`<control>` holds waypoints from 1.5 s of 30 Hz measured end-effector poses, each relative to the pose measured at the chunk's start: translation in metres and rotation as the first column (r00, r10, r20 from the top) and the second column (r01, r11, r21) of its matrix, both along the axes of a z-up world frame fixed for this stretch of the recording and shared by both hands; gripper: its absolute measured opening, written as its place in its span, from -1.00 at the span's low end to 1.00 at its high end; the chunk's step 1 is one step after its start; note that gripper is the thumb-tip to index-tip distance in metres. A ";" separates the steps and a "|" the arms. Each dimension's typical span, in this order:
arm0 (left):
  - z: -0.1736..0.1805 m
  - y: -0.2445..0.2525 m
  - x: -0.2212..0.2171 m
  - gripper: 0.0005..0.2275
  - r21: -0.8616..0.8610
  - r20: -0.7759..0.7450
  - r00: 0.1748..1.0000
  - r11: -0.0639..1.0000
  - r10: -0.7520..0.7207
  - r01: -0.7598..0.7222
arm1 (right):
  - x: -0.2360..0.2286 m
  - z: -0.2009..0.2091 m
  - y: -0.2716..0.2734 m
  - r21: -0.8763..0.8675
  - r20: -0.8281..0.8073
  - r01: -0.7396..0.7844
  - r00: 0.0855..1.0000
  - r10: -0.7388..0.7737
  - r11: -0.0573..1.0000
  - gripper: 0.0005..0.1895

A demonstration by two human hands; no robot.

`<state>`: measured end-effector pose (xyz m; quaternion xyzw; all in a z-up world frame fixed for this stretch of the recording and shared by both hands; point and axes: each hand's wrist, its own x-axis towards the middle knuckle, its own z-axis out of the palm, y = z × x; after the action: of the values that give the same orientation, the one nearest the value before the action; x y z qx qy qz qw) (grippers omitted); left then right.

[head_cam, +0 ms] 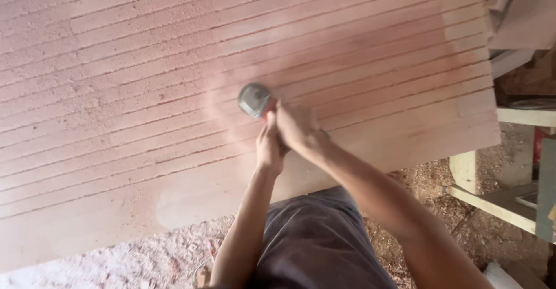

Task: The person uses an orbital sander to smooth the surface of a large wooden board. They move the sander back and forth across the board, generating sawdust as they work.

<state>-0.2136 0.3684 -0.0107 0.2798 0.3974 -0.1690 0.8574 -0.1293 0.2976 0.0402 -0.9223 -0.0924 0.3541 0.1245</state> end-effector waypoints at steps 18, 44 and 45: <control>0.004 -0.234 0.094 -0.36 -0.045 0.083 0.976 0.977 -0.203 0.208 | 0.068 0.019 -0.233 -0.247 0.278 0.279 0.938 -0.208 0.928 -0.57; 0.042 -0.446 0.219 -0.31 0.068 0.176 0.821 0.838 -0.544 0.541 | 0.158 0.064 -0.457 -0.399 0.320 0.510 0.856 -0.405 0.762 -0.50; 0.042 -0.441 0.216 -0.31 0.078 0.174 0.819 0.837 -0.547 0.542 | 0.155 0.064 -0.452 -0.388 0.315 0.510 0.856 -0.409 0.768 -0.51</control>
<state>0.0023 -0.0721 0.0308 0.4068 0.2196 -0.3744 0.8038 0.0256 -0.1544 0.1038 -0.9513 0.2109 0.2236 -0.0238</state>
